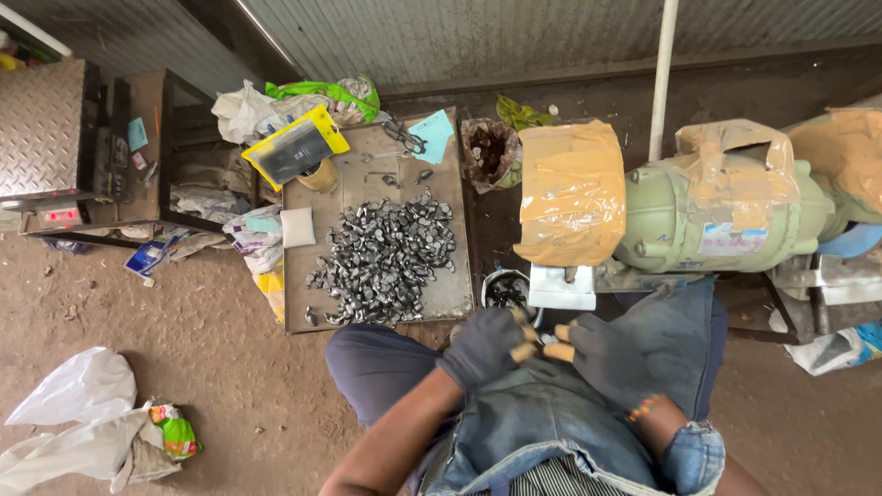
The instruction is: The person sits on the floor at a bench grinder and grinds small metal castings one at a time, holding each piece against the spinning wheel with sparks flying, then places the ground piece onto a tray with a growing pile of finished parts and picks up the next piece.
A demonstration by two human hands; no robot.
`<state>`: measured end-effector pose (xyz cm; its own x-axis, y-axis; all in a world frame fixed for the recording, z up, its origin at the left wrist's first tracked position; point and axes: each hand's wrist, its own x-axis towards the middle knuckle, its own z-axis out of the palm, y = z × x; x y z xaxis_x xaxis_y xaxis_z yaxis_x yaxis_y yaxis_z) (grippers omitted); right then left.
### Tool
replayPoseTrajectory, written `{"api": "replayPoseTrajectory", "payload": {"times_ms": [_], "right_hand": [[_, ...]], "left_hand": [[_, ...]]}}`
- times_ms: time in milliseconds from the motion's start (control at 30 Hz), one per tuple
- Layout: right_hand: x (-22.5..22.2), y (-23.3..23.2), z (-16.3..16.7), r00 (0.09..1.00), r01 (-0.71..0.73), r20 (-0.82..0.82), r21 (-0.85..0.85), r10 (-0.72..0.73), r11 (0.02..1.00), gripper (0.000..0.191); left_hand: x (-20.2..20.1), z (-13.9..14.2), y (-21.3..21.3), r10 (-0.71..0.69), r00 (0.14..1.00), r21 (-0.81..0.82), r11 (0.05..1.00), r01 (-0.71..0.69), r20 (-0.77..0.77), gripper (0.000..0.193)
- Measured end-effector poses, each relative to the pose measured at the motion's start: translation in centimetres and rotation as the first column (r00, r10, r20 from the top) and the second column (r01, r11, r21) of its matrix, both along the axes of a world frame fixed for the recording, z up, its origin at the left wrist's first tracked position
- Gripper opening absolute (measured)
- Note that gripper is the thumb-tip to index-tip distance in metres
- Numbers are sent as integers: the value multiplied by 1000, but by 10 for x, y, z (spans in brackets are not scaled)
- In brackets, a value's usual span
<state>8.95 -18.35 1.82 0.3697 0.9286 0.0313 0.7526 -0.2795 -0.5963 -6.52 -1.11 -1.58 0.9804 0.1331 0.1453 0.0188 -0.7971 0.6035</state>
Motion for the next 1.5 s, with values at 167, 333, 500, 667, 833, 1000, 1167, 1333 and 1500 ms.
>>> {"api": "replayPoseTrajectory", "payload": {"times_ms": [167, 333, 500, 667, 833, 1000, 1167, 1333, 1500], "right_hand": [[-8, 2, -21, 998, -20, -54, -98, 15, 995, 25], [-9, -6, -11, 996, -69, -66, -57, 65, 996, 25], [-12, -13, 23, 971, 9, -239, -74, -26, 997, 27], [-3, -3, 54, 934, -85, -354, -56, 60, 995, 58], [6, 4, 64, 919, -258, -300, 36, 256, 966, 31], [22, -2, 47, 994, 46, -106, 101, -35, 994, 30], [30, 3, 23, 968, 249, 5, 46, -250, 967, 33], [40, 19, 20, 970, 241, -46, 127, -238, 962, 33], [55, 23, 19, 974, 208, -99, 40, -204, 977, 32]], "left_hand": [[8, -12, 65, 419, 898, 594, 759, -266, -133, 45], [7, -8, 90, 387, 870, 531, 827, -183, -304, 49], [7, -8, 75, 433, 805, 258, 899, -354, -405, 44], [-1, 6, 23, 190, 933, -904, 248, -348, -307, 68], [5, 46, -21, -113, 989, -976, -182, -118, -98, 74], [36, 60, -12, 327, 942, -580, 755, -306, -71, 48], [66, 41, 1, 245, 924, -39, 969, -244, 295, 35], [86, 21, 26, 72, 984, -187, 981, -41, 165, 25], [91, 10, 38, -30, 995, -140, 989, 43, 92, 22]]}}
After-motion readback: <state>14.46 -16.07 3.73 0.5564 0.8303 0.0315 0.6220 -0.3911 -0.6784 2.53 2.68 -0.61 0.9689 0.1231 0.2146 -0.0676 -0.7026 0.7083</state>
